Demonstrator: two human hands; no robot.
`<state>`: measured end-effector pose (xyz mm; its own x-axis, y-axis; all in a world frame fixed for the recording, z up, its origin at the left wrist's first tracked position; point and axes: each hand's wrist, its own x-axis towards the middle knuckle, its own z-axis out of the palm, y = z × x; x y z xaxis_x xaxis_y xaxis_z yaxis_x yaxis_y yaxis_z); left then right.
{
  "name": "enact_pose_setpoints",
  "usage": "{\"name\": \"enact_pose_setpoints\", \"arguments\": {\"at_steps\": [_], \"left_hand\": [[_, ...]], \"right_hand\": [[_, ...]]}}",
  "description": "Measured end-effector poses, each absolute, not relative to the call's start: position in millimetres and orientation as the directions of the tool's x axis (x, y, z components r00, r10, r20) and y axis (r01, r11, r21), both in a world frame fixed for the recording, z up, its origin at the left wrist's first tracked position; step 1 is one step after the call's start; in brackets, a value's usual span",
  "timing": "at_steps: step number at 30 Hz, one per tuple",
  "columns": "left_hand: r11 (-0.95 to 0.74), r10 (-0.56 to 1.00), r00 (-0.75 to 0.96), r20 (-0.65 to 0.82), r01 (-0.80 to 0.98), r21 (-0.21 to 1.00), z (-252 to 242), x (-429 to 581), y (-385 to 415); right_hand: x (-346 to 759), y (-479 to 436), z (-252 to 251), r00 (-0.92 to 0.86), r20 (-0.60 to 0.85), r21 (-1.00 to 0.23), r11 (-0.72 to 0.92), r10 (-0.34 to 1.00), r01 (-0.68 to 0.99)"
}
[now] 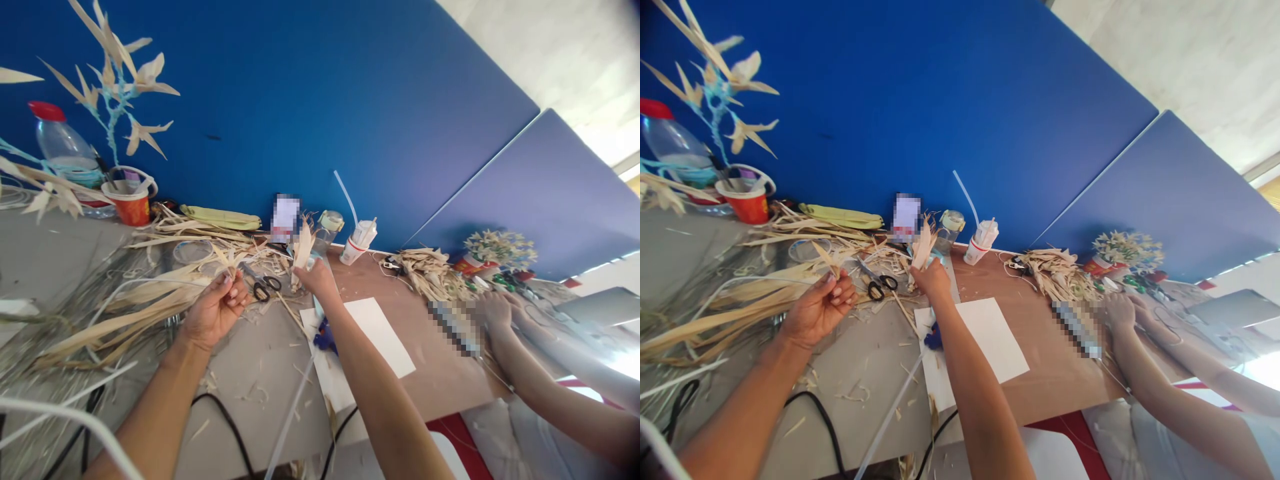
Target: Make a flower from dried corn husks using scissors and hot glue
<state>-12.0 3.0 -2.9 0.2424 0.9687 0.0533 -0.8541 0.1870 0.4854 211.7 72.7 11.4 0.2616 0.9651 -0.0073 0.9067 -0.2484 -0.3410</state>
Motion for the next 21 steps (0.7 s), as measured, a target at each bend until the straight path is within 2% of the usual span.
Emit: {"name": "enact_pose_setpoints", "arguments": {"at_steps": [3,5,7,9,11,13,15,18,21], "left_hand": [[0.185,0.971,0.236,0.046,-0.856,0.483,-1.8,-11.7,2.1],[0.183,0.972,0.23,0.043,-0.861,0.474,-0.7,-11.3,1.7],[0.186,0.972,0.231,0.041,-0.865,0.465,0.5,-10.4,1.5],[0.192,0.972,0.234,0.035,-0.868,0.458,1.6,-9.5,1.3],[0.198,0.972,0.235,0.027,-0.871,0.45,2.3,-8.6,1.0],[0.197,0.972,0.233,0.029,-0.874,0.444,2.5,-8.0,0.4],[0.195,0.972,0.232,0.032,-0.876,0.442,2.3,-7.6,-0.4],[0.198,0.972,0.234,0.025,-0.87,0.452,1.8,-7.2,-1.2],[0.192,0.973,0.229,0.024,-0.864,0.465,1.1,-8.0,-1.3]], "right_hand": [[200.5,74.6,14.3,0.268,0.018,-0.331,-0.247,0.963,0.911],[200.0,71.3,20.6,0.276,0.058,-0.406,-0.23,0.959,0.884],[205.0,64.2,32.1,0.279,0.127,-0.532,-0.172,0.952,0.829],[212.1,55.6,48.8,0.206,0.229,-0.635,-0.014,0.951,0.773],[215.8,49.7,69.1,0.136,0.366,-0.661,0.154,0.921,0.734],[212.0,51.1,89.3,0.055,0.507,-0.592,0.301,0.86,0.747],[198.5,62.4,105.2,-0.055,0.587,-0.474,0.398,0.808,0.786],[164.6,94.5,115.8,-0.227,0.557,-0.305,0.451,0.799,0.838],[130.5,127.8,114.8,-0.267,0.454,-0.225,0.4,0.85,0.889]]}}
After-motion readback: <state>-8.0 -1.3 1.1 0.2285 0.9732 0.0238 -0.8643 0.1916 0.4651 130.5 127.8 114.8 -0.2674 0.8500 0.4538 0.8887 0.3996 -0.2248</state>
